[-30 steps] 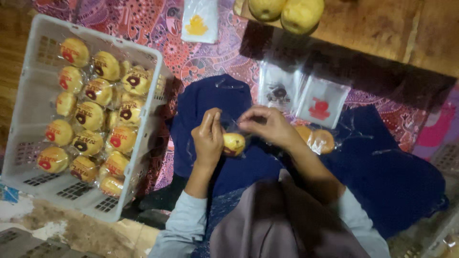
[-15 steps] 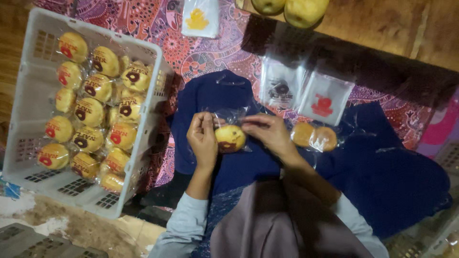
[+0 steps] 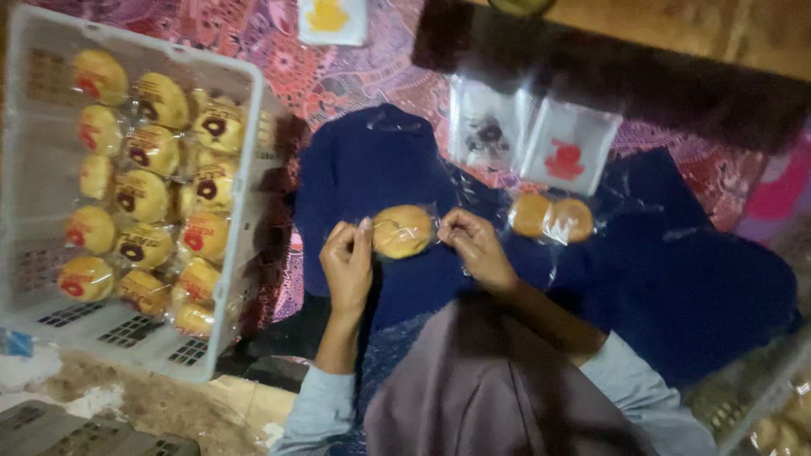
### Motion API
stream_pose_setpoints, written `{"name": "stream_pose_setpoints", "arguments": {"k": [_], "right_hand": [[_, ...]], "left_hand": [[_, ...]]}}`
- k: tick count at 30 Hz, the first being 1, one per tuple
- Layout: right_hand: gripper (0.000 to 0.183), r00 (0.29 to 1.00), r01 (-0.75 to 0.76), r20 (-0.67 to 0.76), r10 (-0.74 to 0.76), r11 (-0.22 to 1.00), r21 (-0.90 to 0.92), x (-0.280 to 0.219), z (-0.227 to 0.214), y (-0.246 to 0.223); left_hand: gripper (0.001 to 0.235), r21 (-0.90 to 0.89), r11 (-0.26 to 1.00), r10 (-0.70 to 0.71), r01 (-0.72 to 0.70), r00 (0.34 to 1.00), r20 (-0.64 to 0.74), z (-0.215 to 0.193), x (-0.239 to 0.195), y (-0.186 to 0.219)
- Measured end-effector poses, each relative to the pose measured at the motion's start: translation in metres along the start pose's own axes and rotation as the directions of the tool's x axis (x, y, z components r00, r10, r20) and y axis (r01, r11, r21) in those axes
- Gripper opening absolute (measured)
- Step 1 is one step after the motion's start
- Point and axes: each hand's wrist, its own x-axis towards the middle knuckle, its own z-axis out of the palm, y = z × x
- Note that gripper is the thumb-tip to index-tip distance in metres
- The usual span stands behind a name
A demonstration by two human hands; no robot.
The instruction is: The person sits on the floor and repeatedly picks up round buns from a wooden board, places each into a clear plastic bag, and seals it. The packaged buns are then placed into a white plastic crate.
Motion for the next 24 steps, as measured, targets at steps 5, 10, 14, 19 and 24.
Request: {"name": "stream_pose_setpoints", "arguments": {"k": [5,10,14,19,24], "right_hand": [[0.024,0.967,-0.244,-0.059,0.249,0.966,0.086,-0.026,-0.009,-0.006],[0.059,0.967,-0.157,-0.185,0.177,0.981,0.116,-0.031,-0.029,-0.027],[0.043,0.877,-0.17,-0.478,0.039,0.958,-0.233,-0.038,-0.096,-0.043],[0.037,0.754,-0.111,-0.654,0.057,0.993,-0.042,-0.048,-0.171,-0.052],[0.039,0.812,-0.17,-0.561,0.163,0.985,0.04,-0.066,-0.205,-0.071]], "left_hand": [[0.031,-0.031,0.993,0.112,-0.11,0.991,0.072,0.005,-0.024,0.019],[0.013,-0.084,0.968,0.248,-0.236,0.952,0.182,0.062,-0.029,0.024],[0.016,-0.227,0.972,0.004,0.064,0.958,0.288,0.153,-0.019,-0.02],[0.079,-0.136,0.99,0.003,0.043,0.948,0.319,0.282,-0.01,-0.095],[0.081,0.087,0.953,-0.293,0.291,0.803,0.519,0.312,-0.012,-0.131]]}}
